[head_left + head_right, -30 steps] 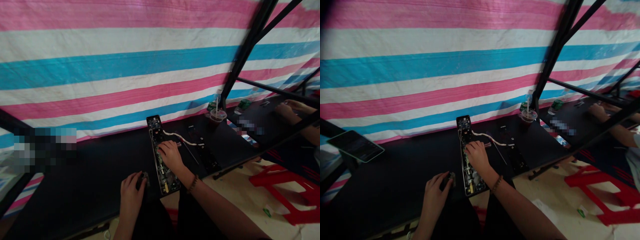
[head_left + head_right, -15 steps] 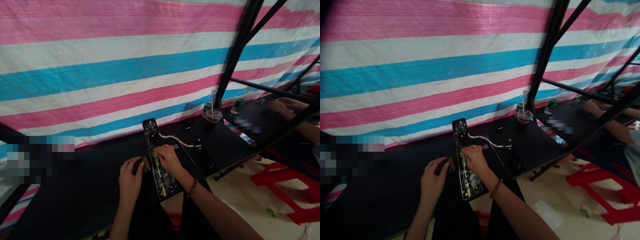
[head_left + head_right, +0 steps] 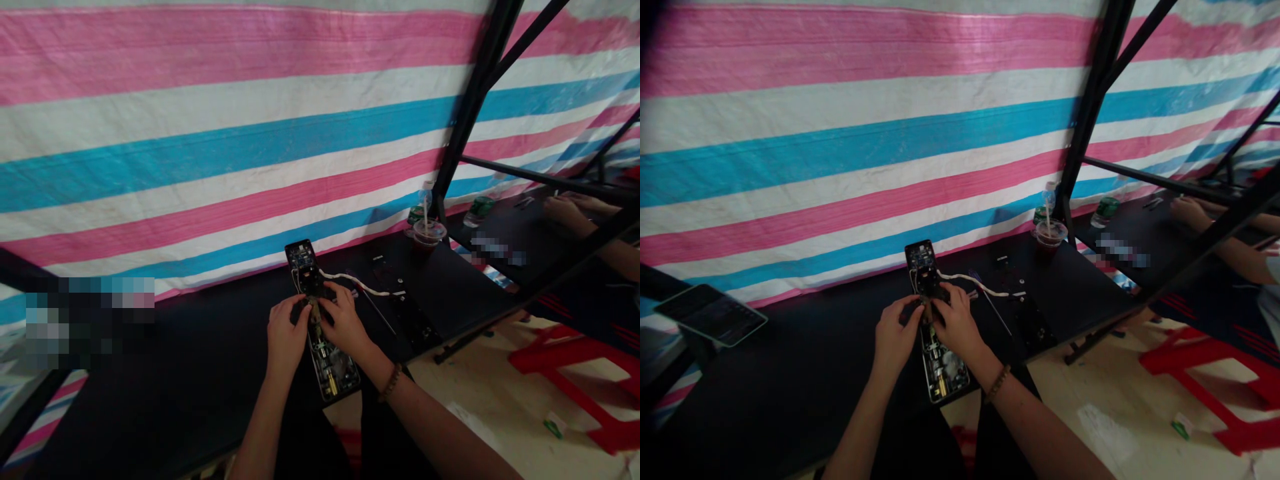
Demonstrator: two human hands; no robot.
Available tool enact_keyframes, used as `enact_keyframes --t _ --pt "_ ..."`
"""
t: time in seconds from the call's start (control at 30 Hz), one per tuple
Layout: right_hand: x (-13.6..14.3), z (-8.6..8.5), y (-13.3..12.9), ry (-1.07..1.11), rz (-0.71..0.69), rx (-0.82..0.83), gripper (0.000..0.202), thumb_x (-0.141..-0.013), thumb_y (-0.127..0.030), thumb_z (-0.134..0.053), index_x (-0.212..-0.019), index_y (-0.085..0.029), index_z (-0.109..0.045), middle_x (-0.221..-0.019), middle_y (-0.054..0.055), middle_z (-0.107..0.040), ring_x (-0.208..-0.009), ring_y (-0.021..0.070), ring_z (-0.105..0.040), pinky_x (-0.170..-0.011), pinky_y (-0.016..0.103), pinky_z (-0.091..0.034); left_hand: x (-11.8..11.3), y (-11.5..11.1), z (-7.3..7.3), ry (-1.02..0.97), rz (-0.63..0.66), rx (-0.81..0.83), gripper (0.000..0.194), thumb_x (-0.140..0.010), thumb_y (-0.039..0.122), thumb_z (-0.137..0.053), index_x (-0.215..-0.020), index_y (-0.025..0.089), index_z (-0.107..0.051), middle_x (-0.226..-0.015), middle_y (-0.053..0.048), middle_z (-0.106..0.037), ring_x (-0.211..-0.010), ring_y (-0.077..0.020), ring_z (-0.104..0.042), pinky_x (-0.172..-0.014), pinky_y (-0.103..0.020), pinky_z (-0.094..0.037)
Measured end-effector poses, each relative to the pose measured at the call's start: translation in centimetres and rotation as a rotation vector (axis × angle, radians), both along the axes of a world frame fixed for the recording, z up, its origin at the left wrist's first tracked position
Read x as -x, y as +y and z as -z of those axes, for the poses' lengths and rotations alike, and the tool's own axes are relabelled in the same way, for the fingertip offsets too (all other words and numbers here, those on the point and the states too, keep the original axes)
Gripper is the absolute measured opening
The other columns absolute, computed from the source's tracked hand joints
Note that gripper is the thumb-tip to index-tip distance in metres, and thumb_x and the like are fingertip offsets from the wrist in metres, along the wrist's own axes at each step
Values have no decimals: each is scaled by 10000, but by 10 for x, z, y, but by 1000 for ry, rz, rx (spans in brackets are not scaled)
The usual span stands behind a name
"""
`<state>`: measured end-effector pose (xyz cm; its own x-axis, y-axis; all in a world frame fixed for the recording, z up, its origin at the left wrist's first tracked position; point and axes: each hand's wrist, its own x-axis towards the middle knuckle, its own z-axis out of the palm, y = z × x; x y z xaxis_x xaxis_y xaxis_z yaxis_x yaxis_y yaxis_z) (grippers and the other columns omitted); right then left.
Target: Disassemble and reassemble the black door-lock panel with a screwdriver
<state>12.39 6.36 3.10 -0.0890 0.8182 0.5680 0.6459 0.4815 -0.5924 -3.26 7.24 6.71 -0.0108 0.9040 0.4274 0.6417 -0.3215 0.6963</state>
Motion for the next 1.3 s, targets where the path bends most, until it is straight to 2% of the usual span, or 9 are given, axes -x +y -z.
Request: enact_keyframes --t 0.13,0.23,0.33,0.5,0.73,0.93,1.07,1.2,1.3 --pt "2 7 -4 160 -6 45 451 -864 -140 -591 -1309 -211 -616 -1505 171 -409 -1421 310 -381 -1153 529 -361 -8 0 7 -2 19 -8 225 -858 358 -621 -1004 231 -733 -1021 -95 -749 -1050 -317 -614 -957 -492 -506" --pt "2 17 -7 389 -41 87 493 -871 -142 -540 -1361 -197 -545 -1441 165 -485 -1358 257 -474 -1137 459 -407 -10 1 7 40 27 -47 221 -871 360 -621 -1000 226 -740 -1008 -94 -749 -1053 -323 -590 -974 -505 -487" --pt "2 25 -11 558 -8 121 440 -869 -150 -497 -1301 -208 -556 -1339 145 -577 -1230 237 -578 -1036 415 -503 -12 1 5 105 68 -85 214 -885 339 -618 -1020 231 -744 -1022 -88 -752 -1053 -319 -570 -983 -500 -476" --pt "0 30 -14 640 27 136 323 -909 -212 -483 -1213 -206 -594 -1216 128 -654 -1145 240 -626 -993 414 -524 -14 -1 5 181 96 -111 216 -896 316 -624 -1058 240 -745 -1048 -86 -754 -1075 -322 -555 -987 -505 -470" --pt "-1 32 -12 661 19 119 256 -904 -215 -506 -1122 -202 -638 -1118 98 -672 -1052 229 -643 -952 391 -527 -10 1 10 192 122 -115 220 -914 302 -608 -1060 222 -752 -1042 -92 -751 -1075 -311 -551 -999 -498 -482" --pt "0 32 -12 646 42 95 232 -910 -201 -512 -1099 -210 -646 -1098 81 -667 -1052 223 -629 -936 380 -519 -10 3 15 221 26 -143 206 -890 301 -648 -1043 212 -754 -1299 -125 -614 -1209 -332 -500 -1058 -543 -459" --pt "-1 23 -18 572 93 -18 235 -921 -173 -489 -1088 -216 -649 -1086 85 -651 -1045 222 -620 -927 379 -518 -11 2 21 174 18 -95 196 -882 321 -659 -1040 231 -736 -1413 -115 -538 -1304 -350 -472 -1108 -563 -420" --pt "-26 10 -13 426 244 -122 251 -936 -169 -466 -1100 -209 -651 -1140 110 -631 -1098 236 -605 -956 388 -502 -13 -9 32 -28 -8 20 375 -910 358 -617 -1256 217 -635 -1583 -139 -364 -1436 -341 -403 -1172 -535 -363" --pt "-62 -1 2 128 378 -21 314 -915 -181 -530 -1209 -184 -643 -1214 147 -617 -1157 280 -562 -1008 437 -457 -17 -27 42 -228 -31 140 557 -931 405 -576 -1436 195 -470 -1520 -175 -462 -1396 -313 -482 -1144 -505 -411"
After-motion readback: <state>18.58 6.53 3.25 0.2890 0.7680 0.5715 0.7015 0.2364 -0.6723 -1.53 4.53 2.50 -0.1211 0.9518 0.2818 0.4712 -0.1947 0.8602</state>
